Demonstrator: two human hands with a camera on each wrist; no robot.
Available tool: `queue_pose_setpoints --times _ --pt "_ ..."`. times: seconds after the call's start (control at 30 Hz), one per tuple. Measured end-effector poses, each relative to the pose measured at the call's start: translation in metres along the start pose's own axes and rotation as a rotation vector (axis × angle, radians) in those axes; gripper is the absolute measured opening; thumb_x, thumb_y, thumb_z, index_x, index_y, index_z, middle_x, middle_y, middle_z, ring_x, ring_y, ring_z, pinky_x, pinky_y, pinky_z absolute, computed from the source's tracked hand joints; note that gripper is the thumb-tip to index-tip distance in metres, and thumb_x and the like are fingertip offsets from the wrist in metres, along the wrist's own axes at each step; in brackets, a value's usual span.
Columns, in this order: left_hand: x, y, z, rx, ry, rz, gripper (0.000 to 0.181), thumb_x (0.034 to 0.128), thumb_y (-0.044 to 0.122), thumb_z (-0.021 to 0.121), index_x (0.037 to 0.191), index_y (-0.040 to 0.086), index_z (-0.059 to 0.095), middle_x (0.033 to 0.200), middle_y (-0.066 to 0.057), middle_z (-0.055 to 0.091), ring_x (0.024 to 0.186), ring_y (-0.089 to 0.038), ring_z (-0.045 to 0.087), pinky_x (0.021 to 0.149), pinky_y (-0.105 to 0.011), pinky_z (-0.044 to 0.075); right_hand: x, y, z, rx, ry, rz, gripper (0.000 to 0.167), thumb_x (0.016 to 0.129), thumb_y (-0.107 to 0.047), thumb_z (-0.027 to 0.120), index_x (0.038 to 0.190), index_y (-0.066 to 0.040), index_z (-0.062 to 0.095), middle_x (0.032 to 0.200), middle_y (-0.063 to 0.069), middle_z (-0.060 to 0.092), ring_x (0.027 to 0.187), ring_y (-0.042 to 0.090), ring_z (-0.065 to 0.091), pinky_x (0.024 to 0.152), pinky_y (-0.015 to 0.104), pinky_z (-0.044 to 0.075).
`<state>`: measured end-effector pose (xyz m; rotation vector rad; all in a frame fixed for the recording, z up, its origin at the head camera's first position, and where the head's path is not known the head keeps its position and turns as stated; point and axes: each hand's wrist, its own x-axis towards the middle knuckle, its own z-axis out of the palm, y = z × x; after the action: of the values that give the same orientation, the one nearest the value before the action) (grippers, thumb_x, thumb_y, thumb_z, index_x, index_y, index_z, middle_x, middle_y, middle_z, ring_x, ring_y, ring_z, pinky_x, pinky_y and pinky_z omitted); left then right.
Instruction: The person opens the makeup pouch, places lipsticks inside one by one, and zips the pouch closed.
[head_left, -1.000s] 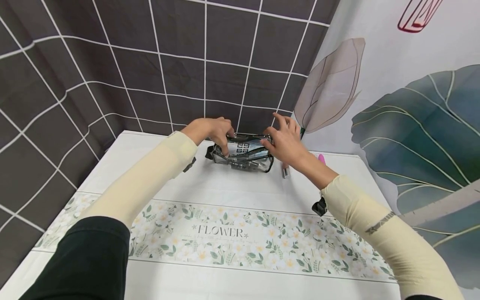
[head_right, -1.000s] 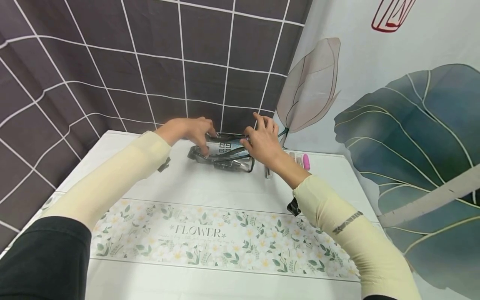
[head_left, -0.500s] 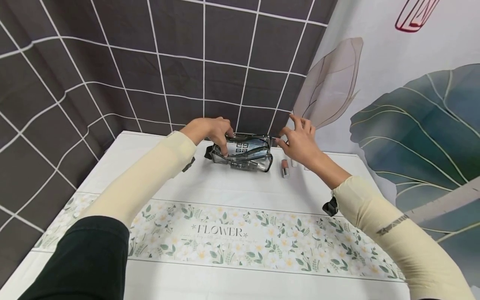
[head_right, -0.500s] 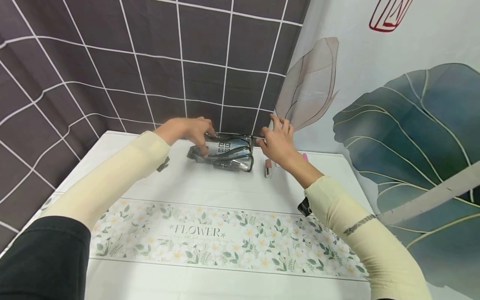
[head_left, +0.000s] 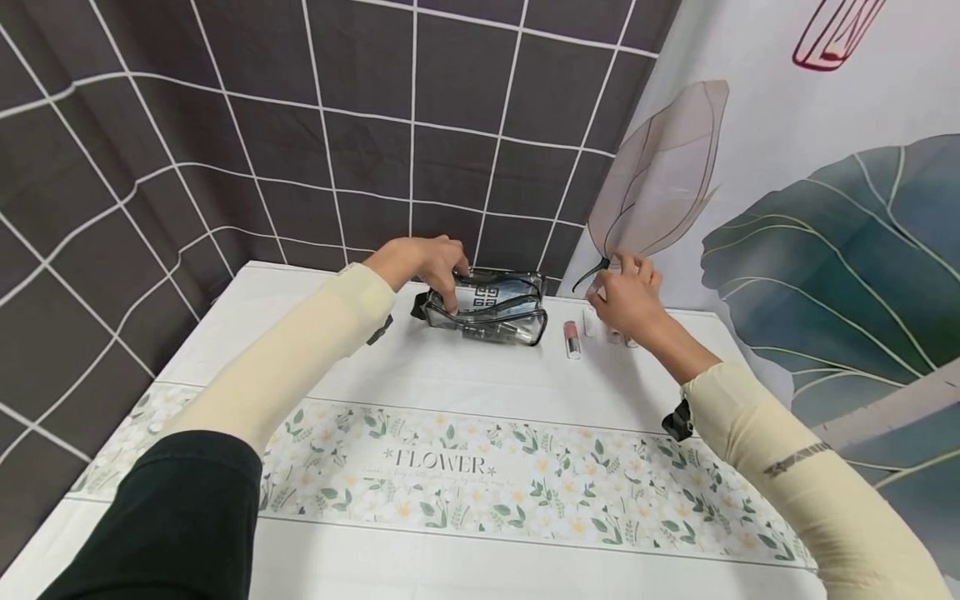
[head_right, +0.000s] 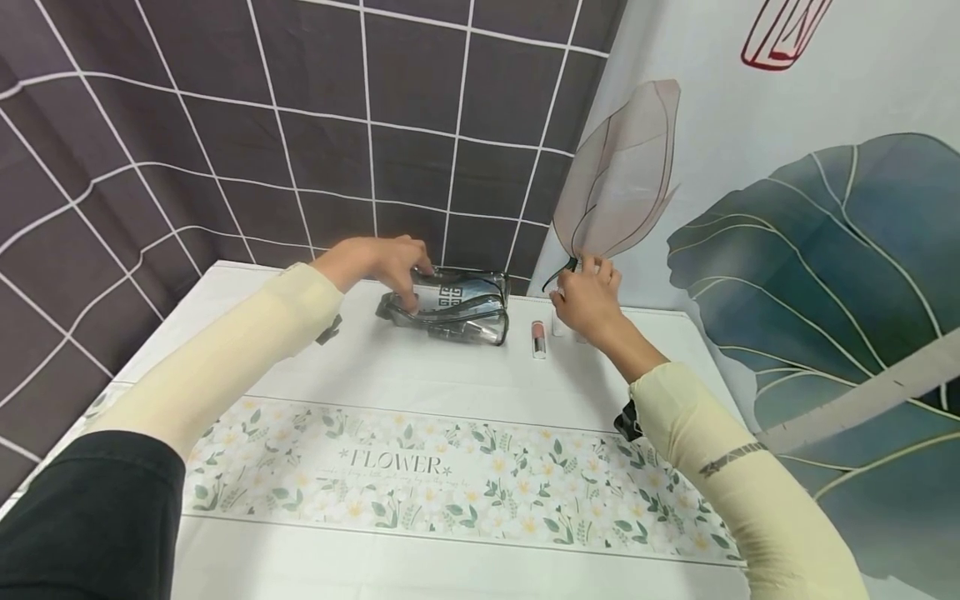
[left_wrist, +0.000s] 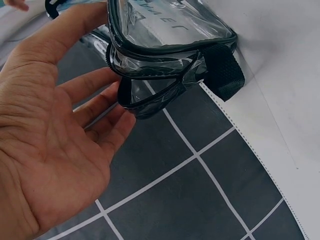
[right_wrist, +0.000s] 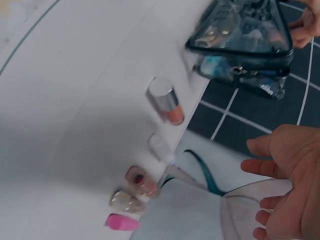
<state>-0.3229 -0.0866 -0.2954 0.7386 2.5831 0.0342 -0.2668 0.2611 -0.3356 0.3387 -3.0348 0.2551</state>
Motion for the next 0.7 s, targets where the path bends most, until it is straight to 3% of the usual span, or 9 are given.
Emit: queue_pose_setpoints --times 0.37,0.7 --pt "0.000 0.001 0.003 -0.002 0.008 0.000 0.089 0.0911 0.046 0.089 0.167 0.013 0.056 0.172 -0.011 0.044 0.164 -0.032 0.035 0.135 -0.051 0.040 -0.007 0.036 0.006 -0.050 -0.113 0.103 0.035 0.106 -0.008 0.064 0.133 0.011 0.072 0.170 0.048 0.030 0.160 0.069 0.016 0.124 0.082 0.019" --pt "-0.001 0.001 0.002 -0.024 0.006 -0.003 0.086 0.0930 0.043 0.088 0.167 0.013 0.056 0.173 -0.012 0.043 0.163 -0.032 0.034 0.136 -0.052 0.039 -0.008 0.061 0.010 -0.098 -0.245 0.204 0.035 0.106 -0.014 0.058 0.123 0.011 0.074 0.164 0.050 0.034 0.154 0.072 0.019 0.119 0.081 0.025"
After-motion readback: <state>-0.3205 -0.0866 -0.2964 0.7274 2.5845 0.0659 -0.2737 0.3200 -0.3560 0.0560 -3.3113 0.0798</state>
